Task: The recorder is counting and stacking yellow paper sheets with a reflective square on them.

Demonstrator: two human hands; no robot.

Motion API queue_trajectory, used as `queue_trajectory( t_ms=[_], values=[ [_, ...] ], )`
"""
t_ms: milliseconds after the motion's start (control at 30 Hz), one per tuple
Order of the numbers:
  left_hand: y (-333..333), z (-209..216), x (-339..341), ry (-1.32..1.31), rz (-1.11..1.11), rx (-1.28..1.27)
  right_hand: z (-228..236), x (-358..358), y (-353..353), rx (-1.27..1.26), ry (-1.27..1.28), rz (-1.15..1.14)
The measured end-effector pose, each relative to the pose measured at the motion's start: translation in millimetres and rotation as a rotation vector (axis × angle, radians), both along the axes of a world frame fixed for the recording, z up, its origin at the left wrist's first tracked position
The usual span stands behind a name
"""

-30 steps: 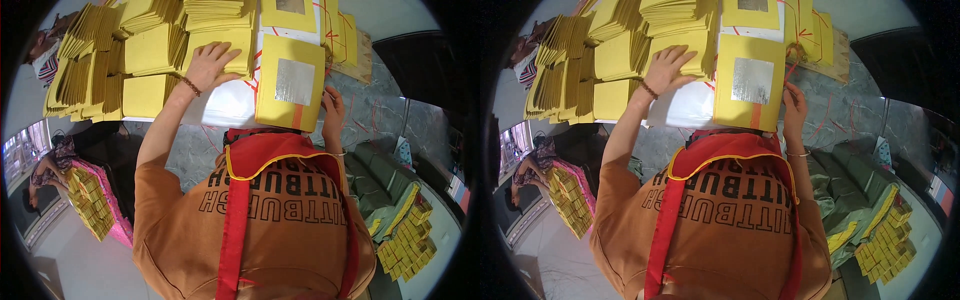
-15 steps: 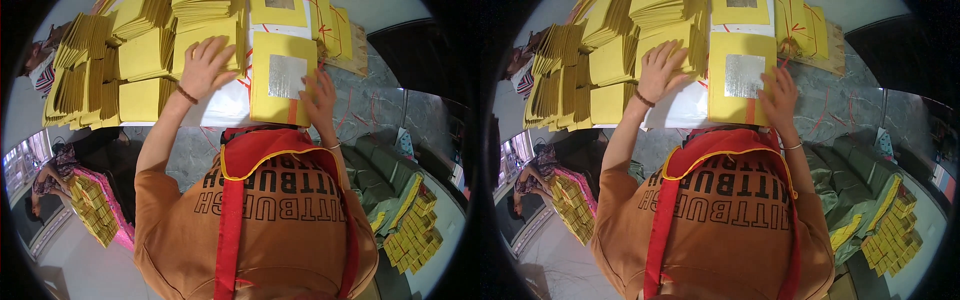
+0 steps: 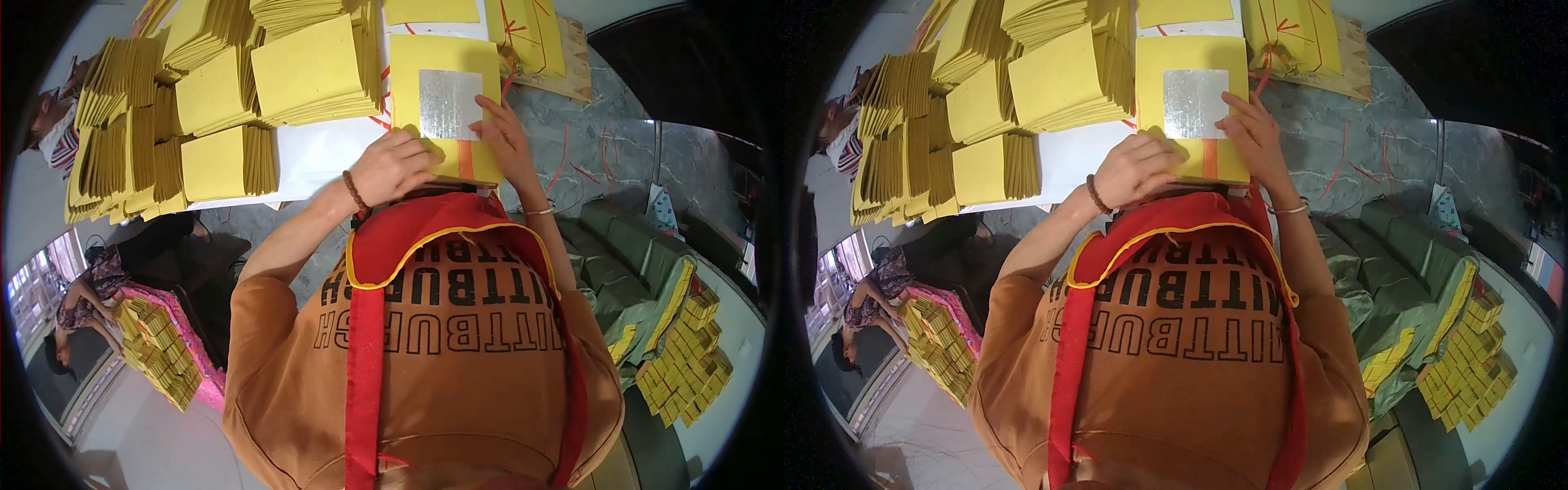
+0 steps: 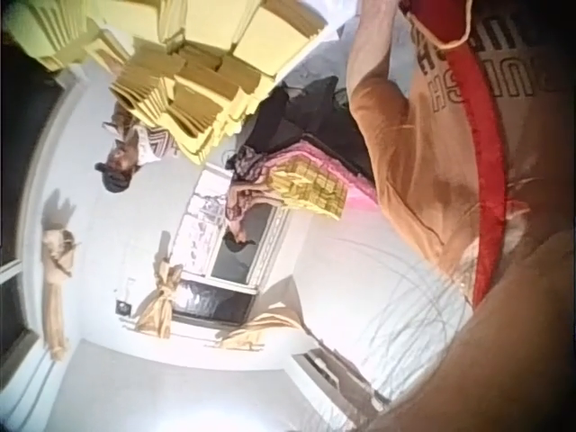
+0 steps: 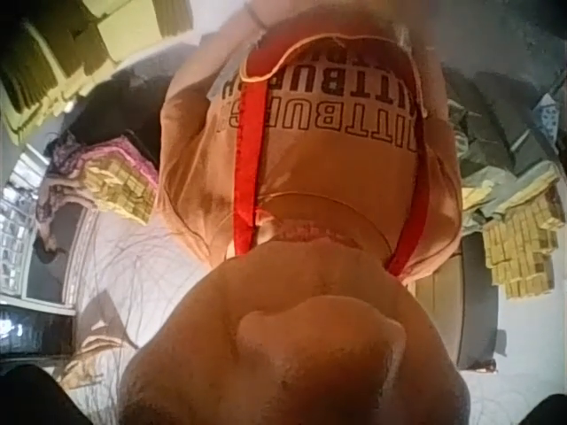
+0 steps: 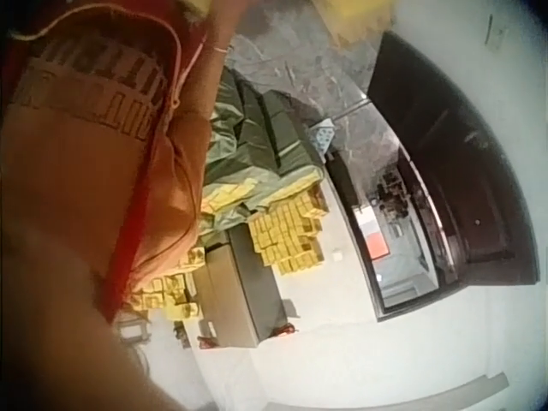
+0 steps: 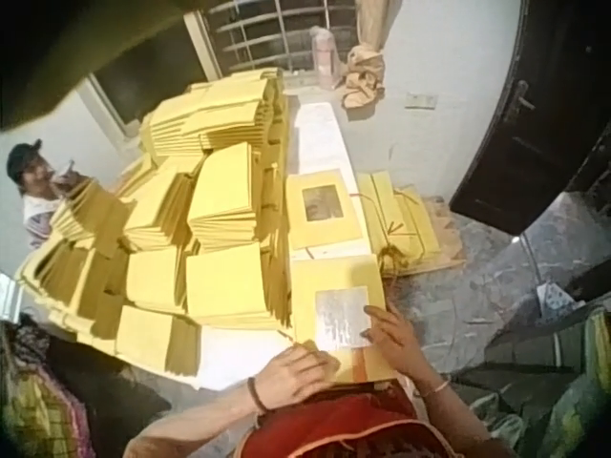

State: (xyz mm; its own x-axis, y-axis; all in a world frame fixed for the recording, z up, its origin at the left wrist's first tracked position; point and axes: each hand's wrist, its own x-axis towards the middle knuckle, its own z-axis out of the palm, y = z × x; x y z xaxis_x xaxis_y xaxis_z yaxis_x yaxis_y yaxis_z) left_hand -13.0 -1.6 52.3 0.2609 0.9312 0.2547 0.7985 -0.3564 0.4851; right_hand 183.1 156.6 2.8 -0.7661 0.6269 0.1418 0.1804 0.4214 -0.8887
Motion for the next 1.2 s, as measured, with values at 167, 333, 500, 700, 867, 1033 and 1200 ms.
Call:
queue_trajectory(
  t_ms=[167,333,500,700,867,1033,1200],
  values=[
    [6.2,-2.4,1.9,-0.324,0.122,-0.02,5.1,0.3,-4.5,-0.211,0.055,-0.05],
    [8.0,-2.2,0.4,-0.365,0.182,-0.139,9.0,1.4,-5.6,-0.246,0.037,-0.034],
    [8.2,-0.1,0.5,-0.546,0.32,-0.305,6.3,1.4,-4.8,-0.277,0.042,-0.042],
    [9.6,-10.5,-4.3,-0.693,0.392,-0.521,3.3,1.1,-5.2,-0.311,0.047,-0.056],
    [14.5,-5.1,-6.6,-0.743,0.406,-0.532,0.3,2.1,-4.8,-0.321,0.064,-0.061],
    [14.5,-12.5,-9.0,-0.801,0.415,-0.556,4.1,1.5,-5.5,-0.339,0.037,-0.087],
    [16.0,-15.9,-11.8,-0.881,0.495,-0.576,-0.9,9.1,-0.8,-0.114,0.014,0.123]
  ],
)
